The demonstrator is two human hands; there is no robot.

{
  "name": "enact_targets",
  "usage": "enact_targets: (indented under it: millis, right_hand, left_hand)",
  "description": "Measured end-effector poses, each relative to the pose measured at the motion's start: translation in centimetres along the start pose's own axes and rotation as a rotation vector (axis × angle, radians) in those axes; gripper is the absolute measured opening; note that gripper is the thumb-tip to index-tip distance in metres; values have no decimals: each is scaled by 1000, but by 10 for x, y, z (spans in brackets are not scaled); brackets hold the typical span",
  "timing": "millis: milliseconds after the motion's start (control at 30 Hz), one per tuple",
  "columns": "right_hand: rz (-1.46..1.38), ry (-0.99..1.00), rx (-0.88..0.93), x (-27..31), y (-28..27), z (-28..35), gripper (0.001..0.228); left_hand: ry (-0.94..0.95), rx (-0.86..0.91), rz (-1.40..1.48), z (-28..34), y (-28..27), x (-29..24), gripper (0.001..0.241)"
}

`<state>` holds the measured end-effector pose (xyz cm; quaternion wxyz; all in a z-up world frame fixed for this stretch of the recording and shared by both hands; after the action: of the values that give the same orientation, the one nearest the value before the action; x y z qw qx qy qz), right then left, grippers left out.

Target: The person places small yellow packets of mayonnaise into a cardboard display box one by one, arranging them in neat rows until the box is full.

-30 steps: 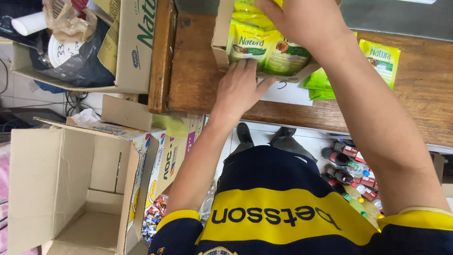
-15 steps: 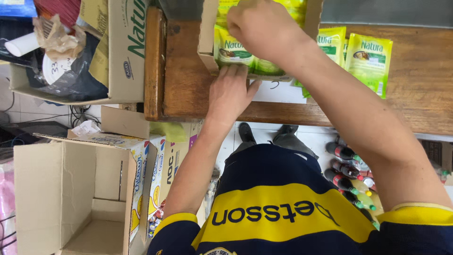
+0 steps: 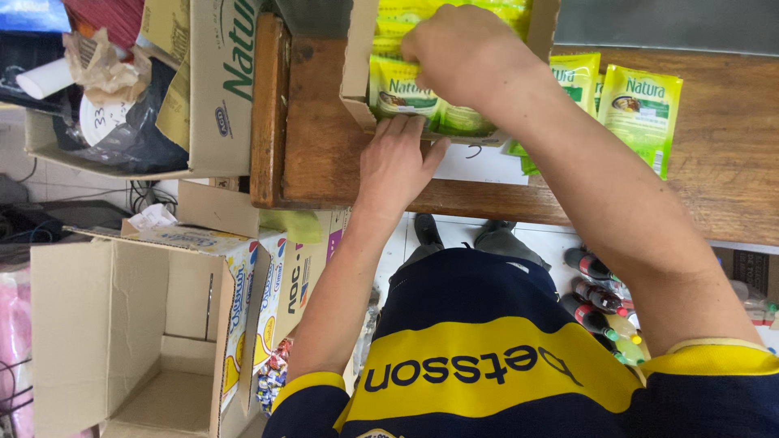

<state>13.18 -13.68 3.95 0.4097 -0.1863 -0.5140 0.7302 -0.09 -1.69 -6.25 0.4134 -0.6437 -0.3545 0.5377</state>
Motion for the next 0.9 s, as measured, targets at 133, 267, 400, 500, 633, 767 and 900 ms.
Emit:
enact_targets:
  millis: [133,267,400,500,633,767,900]
  right_hand:
    - [107,-120,-279,-16,31,-25,20]
    - [-15,-210,-414,-23,34,-28,21]
    - [-92,-331,-417,-38,21,6,27]
    - [-176,-484,-591,-58,3,76,26]
    - [-307,-321,-733,-124,8,182,11]
    - [-383,-119,-695,-193,53,220,12]
    - [-459,-8,-522,-234,98,196,30]
  left_hand:
    - [14,18,-30,1,0,-1,45]
    - [29,33,-71,2,2,0,49]
    - [57,-19,-48,6,4,-1,46]
    - [136,-173,-14,17,-5,-11,36]
    - [335,-448,55,31,-5,-39,18]
    - [328,-376,260,48,31,-102,11]
    - [34,-142,457,48,77,-154,31]
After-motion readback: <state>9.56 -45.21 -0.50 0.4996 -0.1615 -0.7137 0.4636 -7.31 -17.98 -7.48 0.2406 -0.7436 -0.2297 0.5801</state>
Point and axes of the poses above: each hand's wrist, its own z-axis away from the middle knuckle, its own y-axis out of the palm, x = y × z, the point moved 1 cm from there along -z, towards the middle knuckle, and after that the axes turned 4 degrees about x, right-handed, at the moved point
